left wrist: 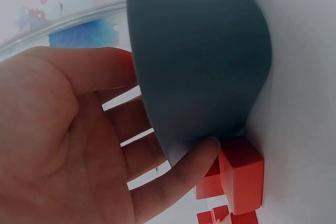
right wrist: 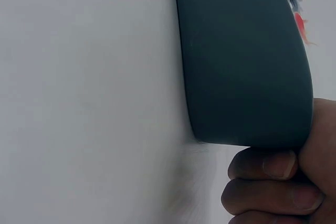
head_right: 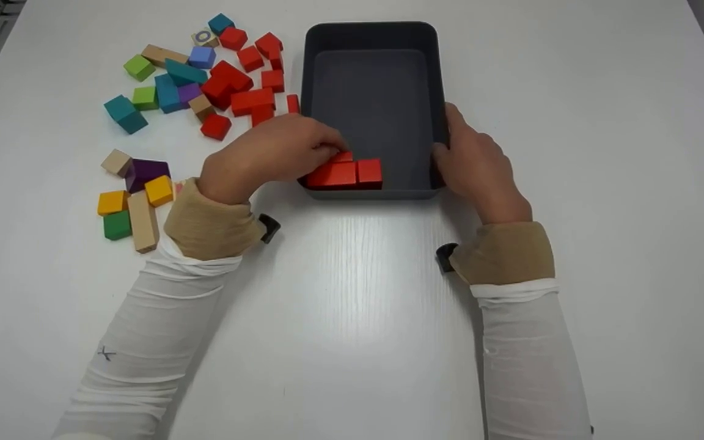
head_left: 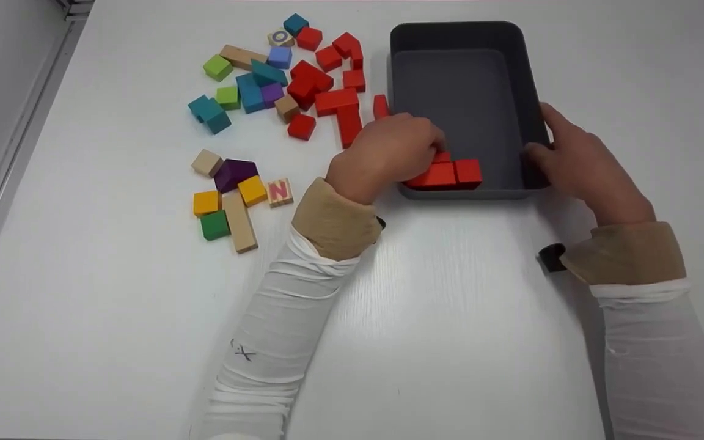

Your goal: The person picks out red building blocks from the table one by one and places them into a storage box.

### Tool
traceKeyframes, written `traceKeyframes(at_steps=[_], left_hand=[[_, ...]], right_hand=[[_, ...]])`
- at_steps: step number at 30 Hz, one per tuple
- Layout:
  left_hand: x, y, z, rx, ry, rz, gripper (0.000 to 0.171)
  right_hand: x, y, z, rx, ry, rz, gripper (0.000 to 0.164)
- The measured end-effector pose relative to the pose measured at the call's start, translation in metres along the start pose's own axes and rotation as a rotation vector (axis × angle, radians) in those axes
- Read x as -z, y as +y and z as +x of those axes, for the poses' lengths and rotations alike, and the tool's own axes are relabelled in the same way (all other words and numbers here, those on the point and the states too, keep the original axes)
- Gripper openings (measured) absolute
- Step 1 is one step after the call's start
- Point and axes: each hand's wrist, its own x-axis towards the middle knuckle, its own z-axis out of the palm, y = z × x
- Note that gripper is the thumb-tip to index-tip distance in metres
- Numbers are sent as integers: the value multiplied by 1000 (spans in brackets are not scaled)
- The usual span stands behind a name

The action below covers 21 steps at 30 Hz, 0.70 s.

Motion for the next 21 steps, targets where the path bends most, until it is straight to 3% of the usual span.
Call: traceKeyframes(at_steps=[10, 21], left_hand=[[-1, 2, -2, -14, 21, 20, 40], [-1, 6, -2, -22, -4, 40, 39]], right_hand=[[1, 1, -1, 30, 9, -14, 62], [2, 0, 0, 9, -7, 0, 63]])
